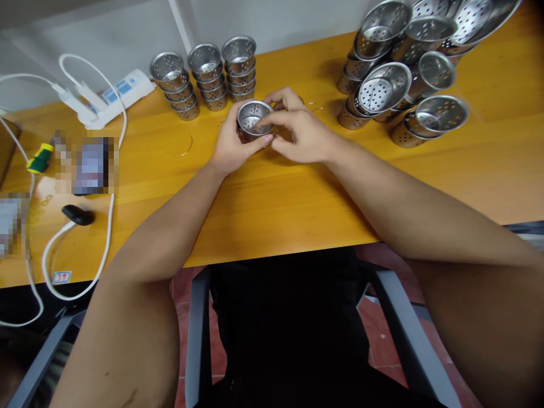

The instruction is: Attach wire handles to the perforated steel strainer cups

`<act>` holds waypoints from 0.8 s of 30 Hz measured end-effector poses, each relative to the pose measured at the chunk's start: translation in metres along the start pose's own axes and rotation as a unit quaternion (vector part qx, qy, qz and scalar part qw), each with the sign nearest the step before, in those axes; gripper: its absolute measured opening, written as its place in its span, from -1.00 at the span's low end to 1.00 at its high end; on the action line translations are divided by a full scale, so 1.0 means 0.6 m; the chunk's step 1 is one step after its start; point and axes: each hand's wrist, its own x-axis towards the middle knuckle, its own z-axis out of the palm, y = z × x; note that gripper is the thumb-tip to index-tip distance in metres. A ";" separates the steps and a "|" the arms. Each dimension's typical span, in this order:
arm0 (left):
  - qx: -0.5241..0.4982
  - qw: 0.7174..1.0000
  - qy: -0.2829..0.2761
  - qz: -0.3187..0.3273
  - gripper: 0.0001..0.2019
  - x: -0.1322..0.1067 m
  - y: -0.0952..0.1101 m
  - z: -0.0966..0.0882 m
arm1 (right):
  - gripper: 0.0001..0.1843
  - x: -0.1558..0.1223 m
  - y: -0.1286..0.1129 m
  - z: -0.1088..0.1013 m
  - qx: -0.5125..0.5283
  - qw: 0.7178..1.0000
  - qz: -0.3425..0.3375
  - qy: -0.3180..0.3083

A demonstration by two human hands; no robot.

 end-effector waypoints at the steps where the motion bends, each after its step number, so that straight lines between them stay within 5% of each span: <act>1: 0.001 1.000 0.001 0.002 0.14 0.000 -0.003 0.001 | -0.53 0.000 -0.003 -0.001 -0.001 1.000 0.005 0.007; 5: 0.010 1.000 0.005 -0.004 0.10 -0.004 -0.009 0.006 | -0.22 0.001 -0.012 0.001 0.007 1.000 0.004 0.027; 10: 0.023 0.999 -0.005 -0.031 0.08 -0.008 0.016 0.007 | -0.10 0.004 -0.017 0.003 0.010 0.999 0.007 0.038; 14: 0.000 0.998 -0.013 -0.068 0.20 -0.009 0.038 0.004 | -0.24 0.002 0.010 -0.010 -0.023 0.993 0.017 0.117; 18: 0.006 0.997 0.013 -0.079 0.06 -0.010 0.035 0.005 | -0.32 0.005 0.068 -0.021 -0.115 0.963 0.070 0.233; 24: 0.016 0.998 0.006 -0.064 -0.13 -0.013 0.028 0.002 | -0.53 0.027 0.124 -0.013 -0.210 0.915 0.249 0.238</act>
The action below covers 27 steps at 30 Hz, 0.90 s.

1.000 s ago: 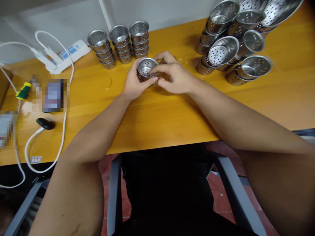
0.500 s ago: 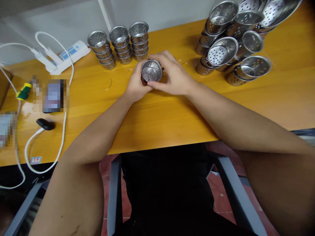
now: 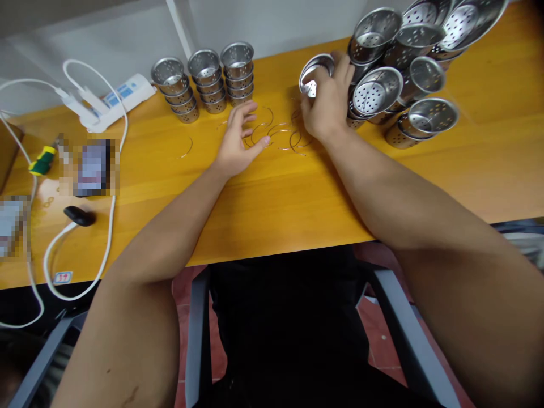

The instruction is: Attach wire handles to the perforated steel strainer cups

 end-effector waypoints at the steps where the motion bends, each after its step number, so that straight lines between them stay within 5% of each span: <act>1: 0.001 1.000 -0.003 0.006 -0.14 0.000 0.001 -0.001 | -0.57 0.002 0.002 0.006 -0.004 1.000 0.019 -0.001; 8: 0.021 1.000 -0.007 0.002 -0.26 -0.001 0.017 -0.004 | -0.58 0.006 0.003 0.025 -0.016 0.996 0.077 -0.030; 14: 0.025 0.999 -0.019 0.020 -0.35 -0.003 0.010 -0.009 | -0.49 -0.008 -0.024 -0.014 -0.062 0.985 0.101 -0.123; 17: 0.031 0.998 -0.030 0.049 -0.40 -0.003 0.002 -0.015 | -0.38 -0.021 -0.050 -0.049 -0.082 0.977 0.083 -0.179; 21: 0.051 0.997 -0.028 0.056 -0.47 -0.004 -0.003 -0.016 | -0.30 -0.032 -0.084 -0.081 -0.052 0.984 0.026 -0.166; 27: 0.086 0.995 -0.004 0.051 -0.47 -0.002 -0.012 -0.016 | -0.19 -0.026 -0.059 -0.039 -0.043 0.970 -0.110 -0.212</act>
